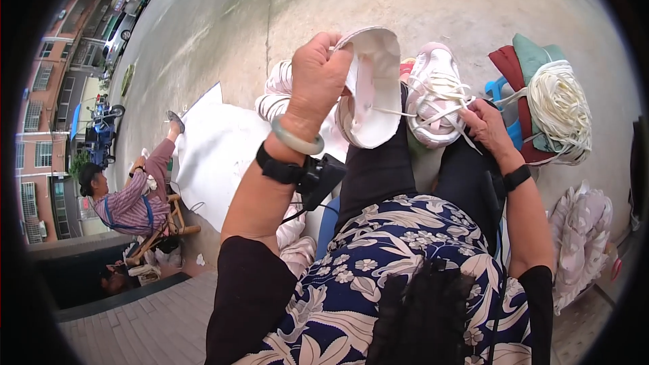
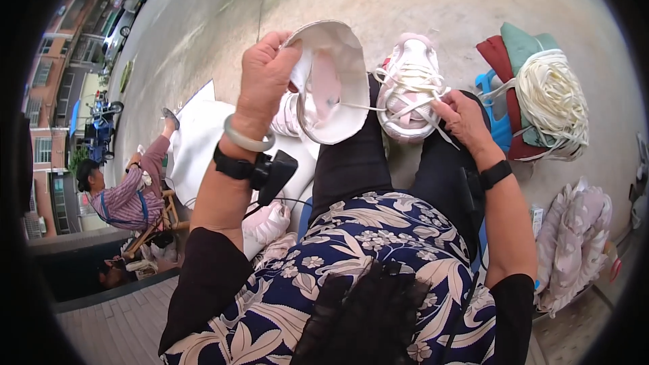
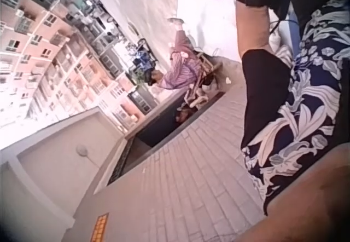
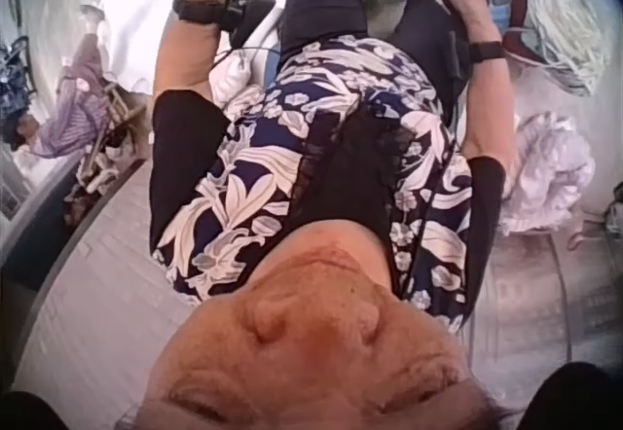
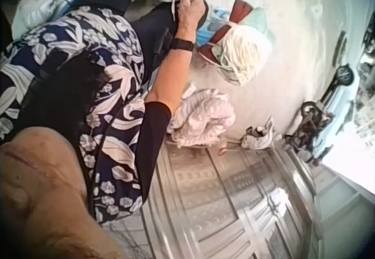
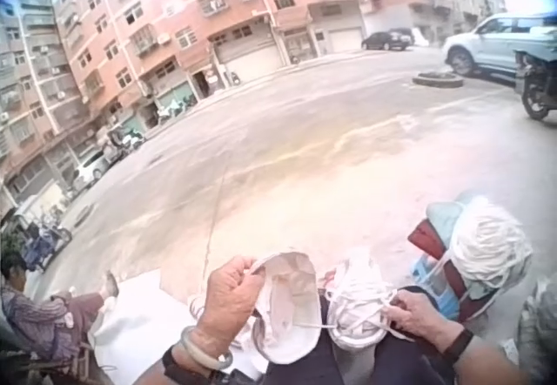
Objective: The recorder is lacing white and pink sneakers while seated outdoors.
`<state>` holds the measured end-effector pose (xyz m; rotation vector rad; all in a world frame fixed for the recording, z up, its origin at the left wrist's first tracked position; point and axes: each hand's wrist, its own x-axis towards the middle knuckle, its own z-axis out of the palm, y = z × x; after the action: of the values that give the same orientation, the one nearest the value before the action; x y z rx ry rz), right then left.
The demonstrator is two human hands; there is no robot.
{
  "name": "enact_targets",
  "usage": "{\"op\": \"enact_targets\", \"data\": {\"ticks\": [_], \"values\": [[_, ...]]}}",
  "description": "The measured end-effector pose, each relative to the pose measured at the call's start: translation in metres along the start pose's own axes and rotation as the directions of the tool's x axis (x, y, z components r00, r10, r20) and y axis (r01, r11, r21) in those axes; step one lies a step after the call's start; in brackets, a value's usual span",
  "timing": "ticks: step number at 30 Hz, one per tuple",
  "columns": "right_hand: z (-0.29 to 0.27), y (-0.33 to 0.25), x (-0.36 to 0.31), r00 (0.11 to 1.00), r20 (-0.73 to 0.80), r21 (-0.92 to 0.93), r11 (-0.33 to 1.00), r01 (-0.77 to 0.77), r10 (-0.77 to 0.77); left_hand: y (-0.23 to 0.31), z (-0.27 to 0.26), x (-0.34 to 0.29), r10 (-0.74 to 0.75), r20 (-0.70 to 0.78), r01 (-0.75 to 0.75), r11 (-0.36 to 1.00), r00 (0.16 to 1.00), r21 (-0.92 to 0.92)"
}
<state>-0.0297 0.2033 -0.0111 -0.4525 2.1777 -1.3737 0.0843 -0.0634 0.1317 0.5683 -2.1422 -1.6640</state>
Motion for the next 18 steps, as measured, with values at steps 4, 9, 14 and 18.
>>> {"op": "enact_targets", "data": {"ticks": [4, 9, 14, 18], "values": [[-0.001, 0.000, 0.000, 1.000, 0.016, 0.009, 1.000, -0.011, 0.011, 0.003, 0.004, -0.010, -0.069, 0.132, 0.080, 0.993, 0.989, -0.086], [-0.005, 0.006, 0.001, 0.999, -0.020, -0.015, 0.999, 0.028, -0.029, -0.063, -0.023, -0.055, 0.346, 0.279, -0.414, 0.877, 0.896, 0.243], [-0.002, 0.002, 0.002, 1.000, 0.009, -0.004, 1.000, 0.008, -0.008, -0.115, -0.007, -0.074, 0.085, 0.213, -0.053, 0.987, 0.973, -0.154], [-0.004, 0.003, -0.003, 0.999, -0.004, 0.014, 0.999, -0.040, 0.040, -0.112, 0.000, -0.050, -0.118, 0.297, 0.223, 0.911, 0.947, -0.347]]}}
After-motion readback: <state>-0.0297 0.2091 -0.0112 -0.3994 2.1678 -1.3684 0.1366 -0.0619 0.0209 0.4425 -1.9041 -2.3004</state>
